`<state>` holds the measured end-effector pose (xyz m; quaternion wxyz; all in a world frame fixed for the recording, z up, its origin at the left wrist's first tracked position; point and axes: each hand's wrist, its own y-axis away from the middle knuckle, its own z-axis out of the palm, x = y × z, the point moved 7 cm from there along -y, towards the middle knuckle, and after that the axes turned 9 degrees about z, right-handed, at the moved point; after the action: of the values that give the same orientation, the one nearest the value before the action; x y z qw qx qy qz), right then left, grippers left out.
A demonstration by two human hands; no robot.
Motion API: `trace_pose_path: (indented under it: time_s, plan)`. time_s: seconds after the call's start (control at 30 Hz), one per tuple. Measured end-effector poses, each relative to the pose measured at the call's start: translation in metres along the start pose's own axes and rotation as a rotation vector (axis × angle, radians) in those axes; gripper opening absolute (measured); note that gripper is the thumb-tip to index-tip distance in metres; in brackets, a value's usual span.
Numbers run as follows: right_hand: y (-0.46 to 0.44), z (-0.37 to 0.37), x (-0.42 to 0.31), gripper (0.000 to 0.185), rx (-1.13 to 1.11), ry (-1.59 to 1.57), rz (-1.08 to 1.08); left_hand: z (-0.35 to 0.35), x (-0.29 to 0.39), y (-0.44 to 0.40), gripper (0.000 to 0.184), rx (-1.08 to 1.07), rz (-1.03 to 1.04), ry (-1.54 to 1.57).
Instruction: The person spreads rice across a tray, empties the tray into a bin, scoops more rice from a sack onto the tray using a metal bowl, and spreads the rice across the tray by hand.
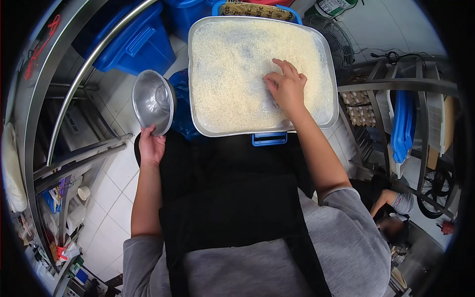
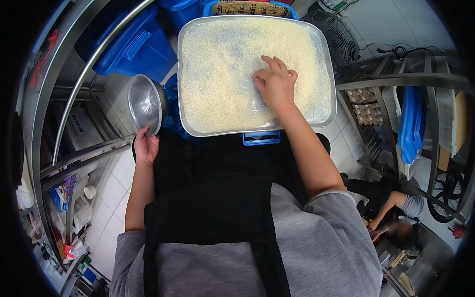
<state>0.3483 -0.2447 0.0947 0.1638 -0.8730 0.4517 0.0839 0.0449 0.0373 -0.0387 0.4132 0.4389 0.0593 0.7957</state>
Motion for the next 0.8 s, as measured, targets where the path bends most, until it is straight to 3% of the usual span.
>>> trace_pose_path:
  time_s: [0.2, 0.27, 0.8]
  plan:
    - [0.0, 0.001, -0.004, 0.012, -0.008, 0.009, -0.029, 0.001, 0.001, 0.0, 0.042, 0.002, -0.003, -0.012]
    - [0.001, 0.0, -0.005, 0.012, -0.008, 0.059, -0.034, 0.005, 0.003, 0.003, 0.027, 0.021, 0.011, -0.002]
    - [0.0, 0.0, -0.01, 0.014, 0.0, 0.034, -0.064, 0.009, 0.005, 0.005, 0.028, 0.027, 0.026, -0.014]
